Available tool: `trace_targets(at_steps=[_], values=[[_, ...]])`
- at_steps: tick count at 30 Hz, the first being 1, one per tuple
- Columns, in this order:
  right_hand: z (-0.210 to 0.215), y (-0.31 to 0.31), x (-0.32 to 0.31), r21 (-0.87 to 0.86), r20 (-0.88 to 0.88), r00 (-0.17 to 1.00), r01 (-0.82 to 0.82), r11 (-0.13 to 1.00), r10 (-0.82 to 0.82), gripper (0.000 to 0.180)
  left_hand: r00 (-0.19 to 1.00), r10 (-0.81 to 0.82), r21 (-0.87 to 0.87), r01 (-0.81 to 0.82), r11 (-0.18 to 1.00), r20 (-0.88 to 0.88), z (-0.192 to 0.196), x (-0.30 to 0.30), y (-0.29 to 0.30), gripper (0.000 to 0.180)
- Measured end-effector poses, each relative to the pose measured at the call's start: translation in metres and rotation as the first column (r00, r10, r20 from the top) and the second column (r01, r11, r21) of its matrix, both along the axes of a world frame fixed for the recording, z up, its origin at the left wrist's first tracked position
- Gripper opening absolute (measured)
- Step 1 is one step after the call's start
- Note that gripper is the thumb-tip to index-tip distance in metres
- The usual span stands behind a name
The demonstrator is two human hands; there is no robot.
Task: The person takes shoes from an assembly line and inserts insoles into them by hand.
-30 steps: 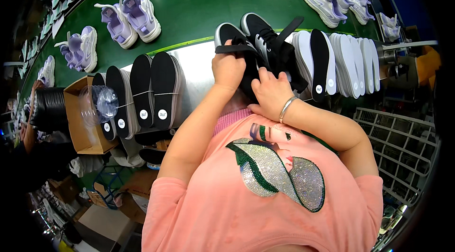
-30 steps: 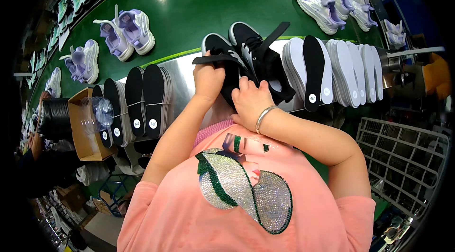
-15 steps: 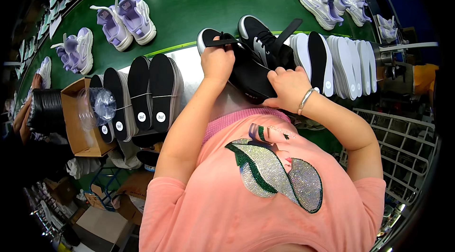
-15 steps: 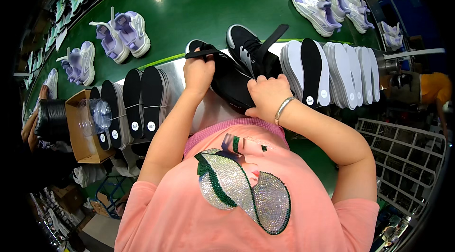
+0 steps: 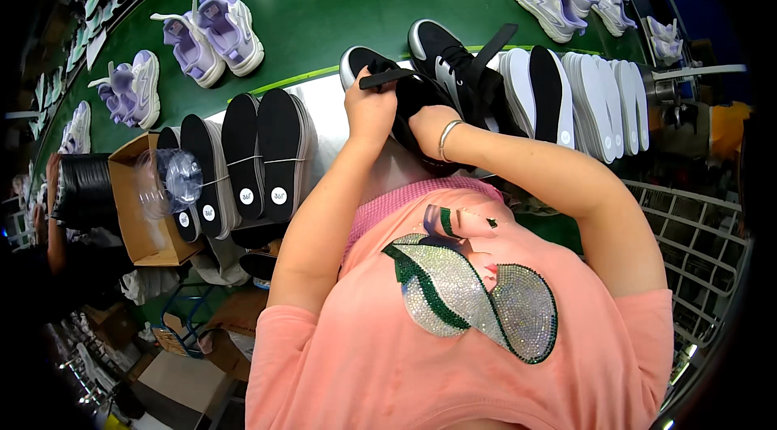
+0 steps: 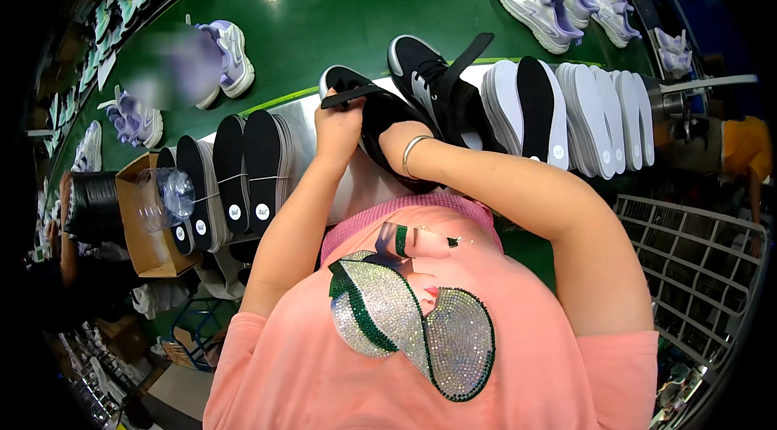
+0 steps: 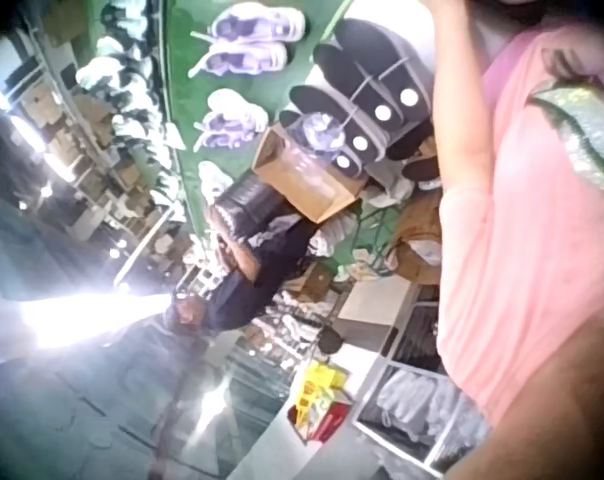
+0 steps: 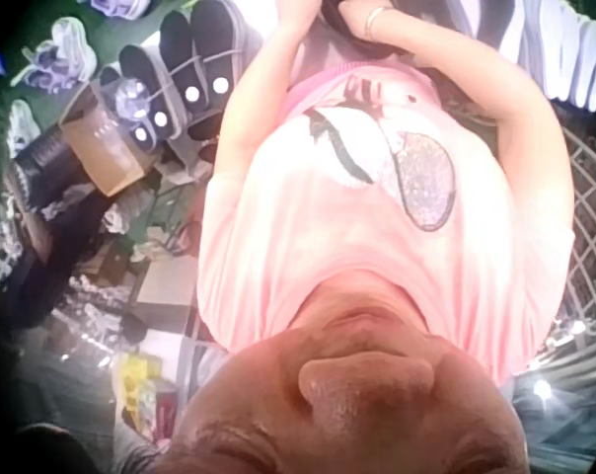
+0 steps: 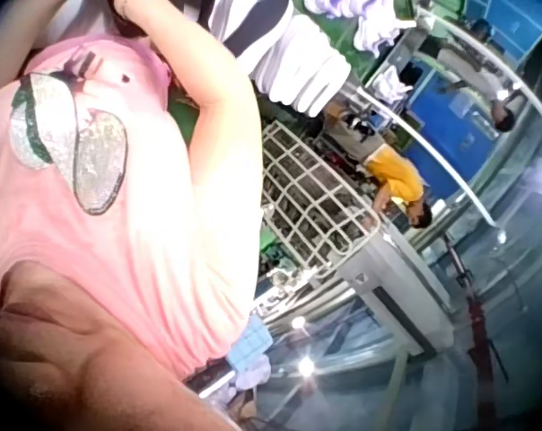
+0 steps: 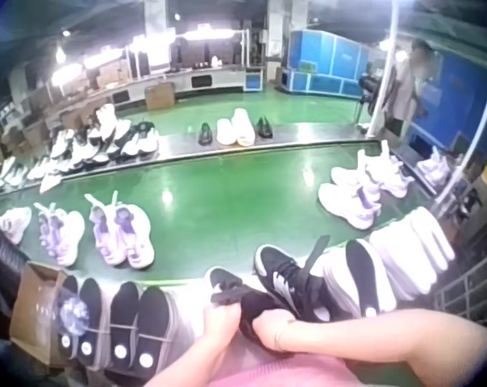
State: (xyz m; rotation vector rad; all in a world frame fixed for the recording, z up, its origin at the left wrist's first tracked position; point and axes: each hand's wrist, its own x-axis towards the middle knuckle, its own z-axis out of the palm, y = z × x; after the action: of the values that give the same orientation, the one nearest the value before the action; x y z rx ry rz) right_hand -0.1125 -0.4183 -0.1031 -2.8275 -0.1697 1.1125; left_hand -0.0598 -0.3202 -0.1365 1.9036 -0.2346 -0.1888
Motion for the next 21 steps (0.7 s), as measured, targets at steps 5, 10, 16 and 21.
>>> trace_targets(at_steps=[5,10,16,21], values=[[-0.020,-0.002,0.014,-0.074,-0.269,0.955,-0.151,0.986,0.126,0.024,1.000,0.024,0.087,-0.022,0.996,-0.018,0.001,0.003,-0.008,0.018],[-0.010,0.009,0.013,-0.233,-0.230,0.973,-0.056,0.971,0.001,0.023,0.999,-0.003,0.101,0.008,0.995,-0.050,-0.001,0.004,-0.007,0.019],[-0.003,-0.003,0.005,-0.158,-0.234,0.922,-0.348,0.924,0.307,0.024,1.000,-0.024,0.153,0.026,0.988,-0.015,0.002,0.002,-0.010,0.019],[0.043,-0.010,-0.014,0.023,-0.255,0.940,-0.227,0.974,0.225,0.024,1.000,0.002,0.011,-0.002,1.000,0.002,-0.012,0.001,-0.008,0.017]])
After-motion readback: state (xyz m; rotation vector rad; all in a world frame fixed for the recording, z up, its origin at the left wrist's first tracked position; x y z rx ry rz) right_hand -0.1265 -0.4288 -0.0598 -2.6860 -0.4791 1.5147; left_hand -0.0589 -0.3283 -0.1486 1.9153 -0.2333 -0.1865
